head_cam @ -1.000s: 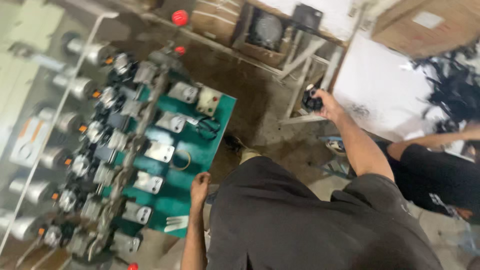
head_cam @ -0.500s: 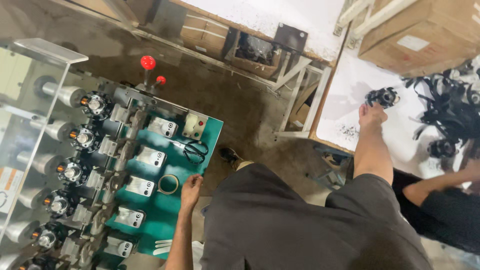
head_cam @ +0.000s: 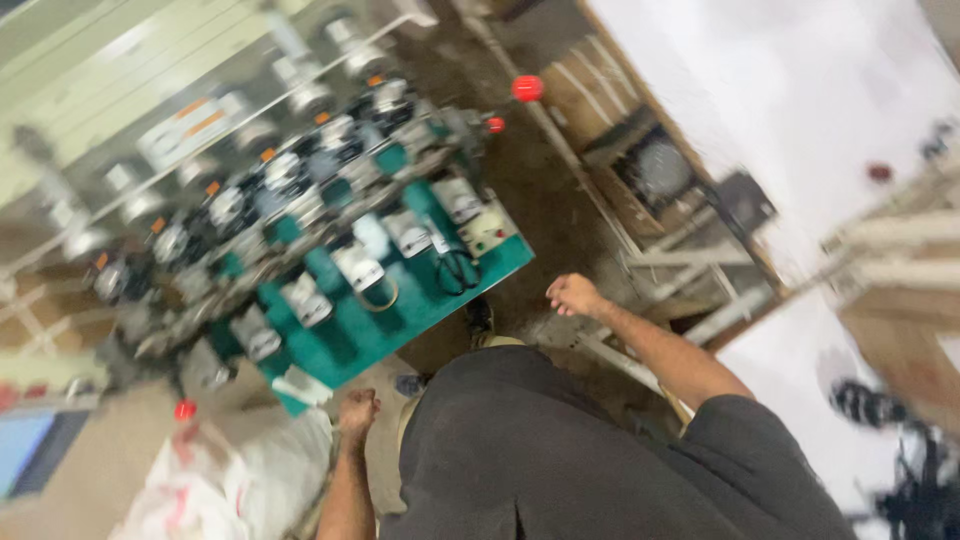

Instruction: The person works at a multi-spindle winding machine, threading and adjusting components on the spindles, trimming with scissors, and removing a finished wound part. They carry the part to a blue bin, wrap it in plastic sheet with cardboard, then return and resume loading and adjusting the machine.

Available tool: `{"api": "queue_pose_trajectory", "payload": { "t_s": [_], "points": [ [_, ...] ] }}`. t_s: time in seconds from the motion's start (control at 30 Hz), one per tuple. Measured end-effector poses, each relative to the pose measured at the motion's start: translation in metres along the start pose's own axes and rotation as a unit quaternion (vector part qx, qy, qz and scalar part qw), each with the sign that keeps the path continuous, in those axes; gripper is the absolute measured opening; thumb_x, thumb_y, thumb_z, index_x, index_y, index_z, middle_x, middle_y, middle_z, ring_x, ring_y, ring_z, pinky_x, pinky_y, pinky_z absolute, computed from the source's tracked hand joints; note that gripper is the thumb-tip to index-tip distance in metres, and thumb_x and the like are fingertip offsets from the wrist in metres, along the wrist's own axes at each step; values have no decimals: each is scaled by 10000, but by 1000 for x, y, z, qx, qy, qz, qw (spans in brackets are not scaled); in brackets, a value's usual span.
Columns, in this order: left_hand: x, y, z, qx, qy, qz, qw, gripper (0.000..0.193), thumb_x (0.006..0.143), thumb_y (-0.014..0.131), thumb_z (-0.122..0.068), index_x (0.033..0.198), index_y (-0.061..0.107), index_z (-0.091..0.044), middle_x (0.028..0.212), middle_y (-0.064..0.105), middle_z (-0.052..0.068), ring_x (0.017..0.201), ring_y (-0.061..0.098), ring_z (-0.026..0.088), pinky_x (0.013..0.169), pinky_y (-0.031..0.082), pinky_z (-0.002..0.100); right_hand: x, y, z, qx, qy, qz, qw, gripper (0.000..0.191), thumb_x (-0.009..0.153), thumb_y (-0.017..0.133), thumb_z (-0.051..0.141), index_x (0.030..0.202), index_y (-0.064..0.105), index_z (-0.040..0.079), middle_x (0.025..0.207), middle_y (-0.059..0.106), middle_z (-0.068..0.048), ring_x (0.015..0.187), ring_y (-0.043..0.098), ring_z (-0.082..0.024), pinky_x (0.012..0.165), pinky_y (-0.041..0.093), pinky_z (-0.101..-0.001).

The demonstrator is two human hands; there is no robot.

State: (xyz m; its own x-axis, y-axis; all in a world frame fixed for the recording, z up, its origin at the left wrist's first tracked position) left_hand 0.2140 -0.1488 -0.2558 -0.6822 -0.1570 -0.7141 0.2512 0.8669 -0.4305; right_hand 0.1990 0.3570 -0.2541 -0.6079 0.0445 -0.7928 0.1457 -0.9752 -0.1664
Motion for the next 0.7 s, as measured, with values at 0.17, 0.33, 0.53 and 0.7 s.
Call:
{"api": "queue_pose_trajectory", "payload": {
  "t_s": [0.17,0.33,0.53,0.7],
  "points": [
    [-56,-33,95,-26,-52,-72,996,329,873,631,-348,916,772,-54,759,764,120,702,739,240,697,574,399,13,178,76,-379,-173,159,895,239,865,662,253,942,798,72,783,770,-81,662,707,-158,668,575,-342],
    [-124,-38,181,-180,-171,-180,952,307,874,678,-355,965,762,-75,797,767,100,731,736,259,708,576,418,12,284,86,-569,-129,183,791,286,887,661,343,938,807,102,750,744,-95,644,695,-187,652,562,-371],
    [-205,-44,275,-176,-184,-249,934,324,913,657,-384,930,750,-75,826,745,145,798,714,280,795,559,415,-17,385,80,-630,-142,257,719,287,918,605,328,888,766,92,677,737,-74,563,684,-178,569,556,-374],
    [-271,-64,346,-19,-101,-325,940,311,901,554,-313,895,782,-102,1002,726,195,1003,677,388,894,534,480,-28,453,38,-582,-88,268,763,238,929,630,217,936,742,6,697,716,-109,551,672,-202,513,546,-348]
  ]
}}
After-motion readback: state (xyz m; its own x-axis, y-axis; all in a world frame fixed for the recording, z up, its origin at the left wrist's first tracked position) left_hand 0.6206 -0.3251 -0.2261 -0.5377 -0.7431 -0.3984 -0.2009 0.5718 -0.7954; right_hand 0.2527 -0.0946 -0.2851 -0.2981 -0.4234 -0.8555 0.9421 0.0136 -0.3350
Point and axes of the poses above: each hand's wrist, its own x-axis towards the middle knuckle, its own y-axis out of the palm, z = x × y, the point moved 10 cm from there along x, towards the middle knuckle
